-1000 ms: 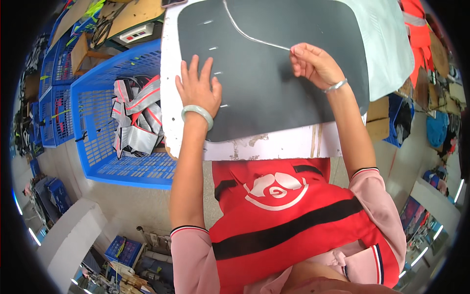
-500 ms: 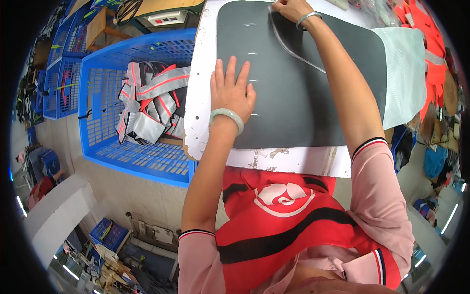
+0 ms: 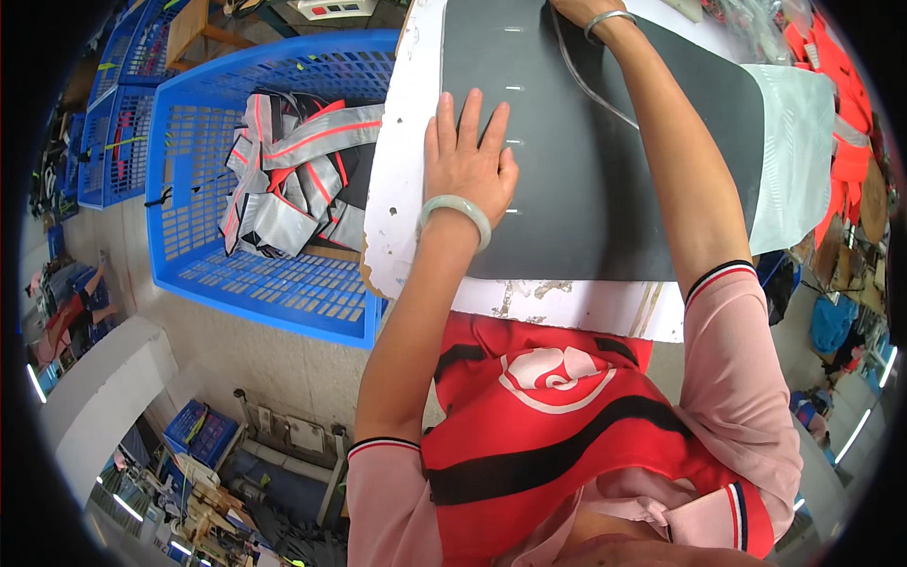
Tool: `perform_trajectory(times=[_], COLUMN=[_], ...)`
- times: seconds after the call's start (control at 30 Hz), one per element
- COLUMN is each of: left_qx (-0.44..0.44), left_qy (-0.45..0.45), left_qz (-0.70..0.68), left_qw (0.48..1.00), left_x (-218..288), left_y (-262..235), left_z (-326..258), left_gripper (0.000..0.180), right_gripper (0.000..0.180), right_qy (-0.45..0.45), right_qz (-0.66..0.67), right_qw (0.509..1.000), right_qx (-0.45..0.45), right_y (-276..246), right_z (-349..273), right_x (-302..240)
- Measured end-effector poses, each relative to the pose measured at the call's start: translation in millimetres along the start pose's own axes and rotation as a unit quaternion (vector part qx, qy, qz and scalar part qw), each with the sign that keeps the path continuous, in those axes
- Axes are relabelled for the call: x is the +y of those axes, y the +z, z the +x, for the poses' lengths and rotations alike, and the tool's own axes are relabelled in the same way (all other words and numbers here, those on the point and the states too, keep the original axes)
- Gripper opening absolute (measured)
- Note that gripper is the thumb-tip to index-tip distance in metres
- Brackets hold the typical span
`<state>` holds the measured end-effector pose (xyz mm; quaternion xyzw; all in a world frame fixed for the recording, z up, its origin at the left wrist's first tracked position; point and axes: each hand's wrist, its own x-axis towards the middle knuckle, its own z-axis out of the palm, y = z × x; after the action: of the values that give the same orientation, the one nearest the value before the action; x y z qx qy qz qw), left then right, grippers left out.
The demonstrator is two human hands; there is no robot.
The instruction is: Marking or tracing lines onto a piece of material using a template or by hand on a workbench.
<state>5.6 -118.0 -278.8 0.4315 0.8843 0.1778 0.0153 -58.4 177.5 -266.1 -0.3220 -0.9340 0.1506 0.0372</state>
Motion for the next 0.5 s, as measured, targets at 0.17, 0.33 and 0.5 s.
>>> perform_trajectory(times=[0.17, 0.33, 0.5], left_qx=[0.017, 0.020, 0.031], left_qy=[0.016, 0.011, 0.010], left_qz=[0.012, 0.024, 0.024], left_qw=[1.000, 0.999, 0.999], left_x=[1, -2, -2], left_y=[2, 3, 6], left_z=[3, 0, -1], left_gripper=[0.050, 0.050, 0.049], right_gripper=[0.030, 0.030, 0.029], right_qy=[0.007, -0.091, -0.096], right_qz=[-0.041, 0.074, -0.148], right_qw=[0.999, 0.992, 0.982], right_qx=[-0.018, -0.037, -0.073], right_y=[-2, -23, -31], right_z=[-3, -52, -89], right_x=[0, 1, -21])
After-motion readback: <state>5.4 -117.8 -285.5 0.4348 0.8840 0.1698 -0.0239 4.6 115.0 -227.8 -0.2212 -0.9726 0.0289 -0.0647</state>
